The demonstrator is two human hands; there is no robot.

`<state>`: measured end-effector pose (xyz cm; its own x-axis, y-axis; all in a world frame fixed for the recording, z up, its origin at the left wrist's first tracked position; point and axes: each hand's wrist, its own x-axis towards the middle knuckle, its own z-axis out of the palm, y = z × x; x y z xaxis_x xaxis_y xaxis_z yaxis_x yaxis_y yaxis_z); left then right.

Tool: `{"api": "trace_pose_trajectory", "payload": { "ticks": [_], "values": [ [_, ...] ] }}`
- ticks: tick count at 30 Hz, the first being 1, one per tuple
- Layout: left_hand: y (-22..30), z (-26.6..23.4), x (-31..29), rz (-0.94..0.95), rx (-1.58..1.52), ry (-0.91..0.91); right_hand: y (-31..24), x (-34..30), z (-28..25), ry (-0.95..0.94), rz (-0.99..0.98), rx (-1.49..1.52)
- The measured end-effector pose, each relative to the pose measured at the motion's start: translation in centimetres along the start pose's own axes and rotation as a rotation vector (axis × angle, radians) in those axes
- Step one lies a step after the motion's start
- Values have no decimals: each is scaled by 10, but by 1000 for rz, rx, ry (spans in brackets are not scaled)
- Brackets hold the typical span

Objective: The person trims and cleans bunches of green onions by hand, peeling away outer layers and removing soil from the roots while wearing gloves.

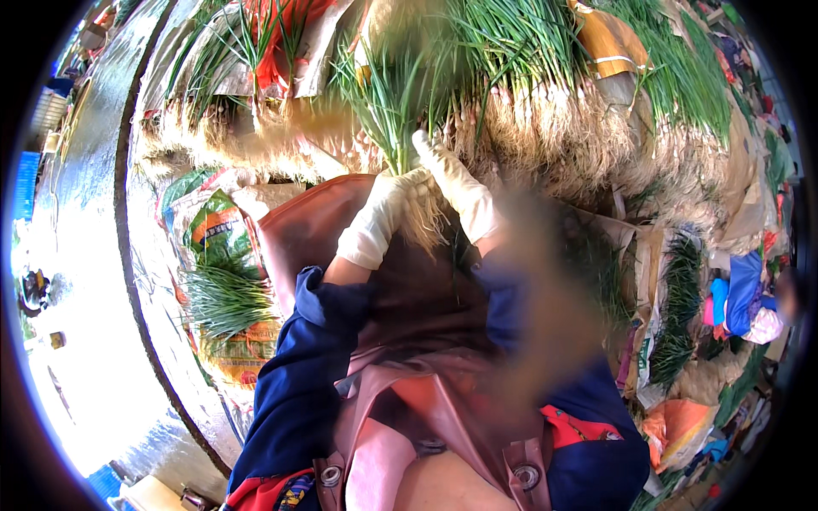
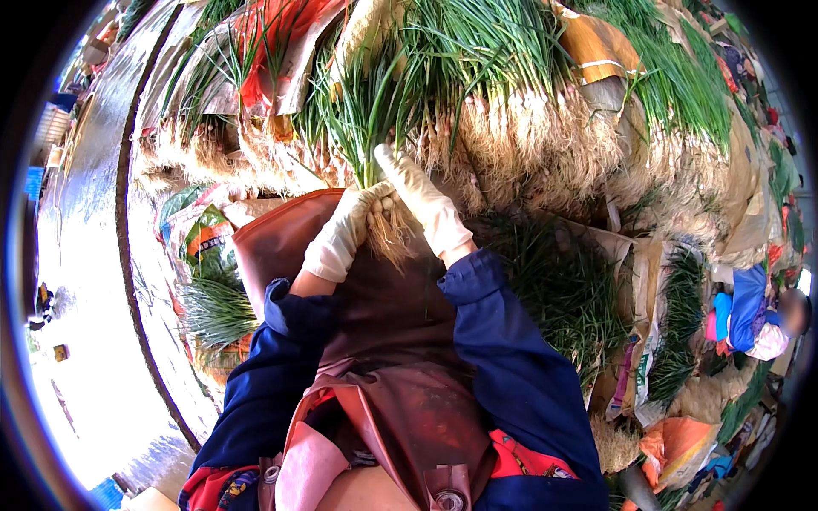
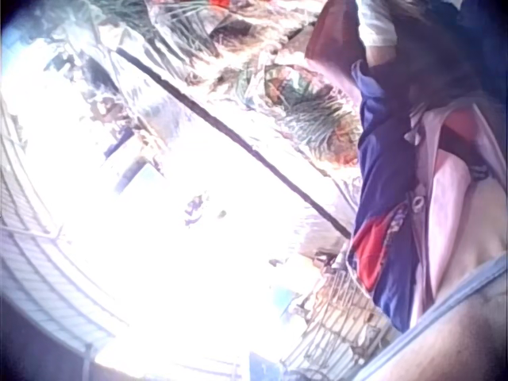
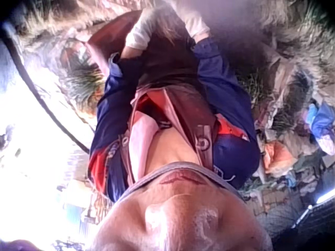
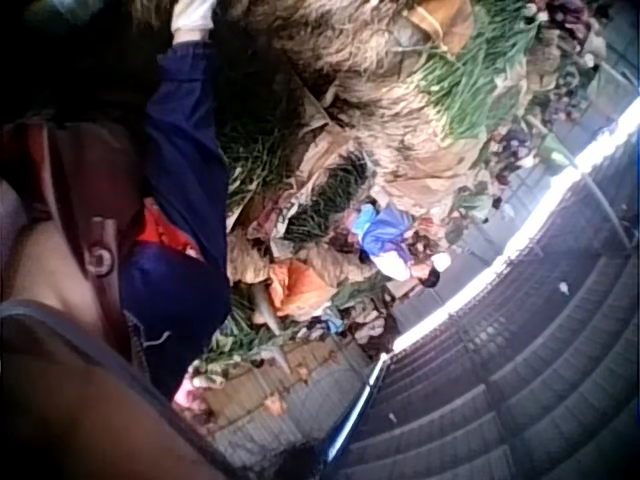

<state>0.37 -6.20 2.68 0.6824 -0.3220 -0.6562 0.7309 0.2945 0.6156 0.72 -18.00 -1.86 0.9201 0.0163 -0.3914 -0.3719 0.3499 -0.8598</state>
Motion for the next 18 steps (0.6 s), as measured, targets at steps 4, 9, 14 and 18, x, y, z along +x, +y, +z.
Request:
{"api": "trace_pose_trajectory", "payload": {
  "ticks": [4,9,14,18],
  "values": [
    [-1,-23,5,27,28,-92,12,3,-5,6,87,118],
    [-31,-49,46,-69,141,-269,-15,-38,-14,270,-191,-677],
    [-25,-4,-8,-40,-139,-318,-30,-64,2,440,-414,-892],
    [-15,-14,5,11,65,-125,-31,-70,-30,415,-406,-374]
  ]
}}
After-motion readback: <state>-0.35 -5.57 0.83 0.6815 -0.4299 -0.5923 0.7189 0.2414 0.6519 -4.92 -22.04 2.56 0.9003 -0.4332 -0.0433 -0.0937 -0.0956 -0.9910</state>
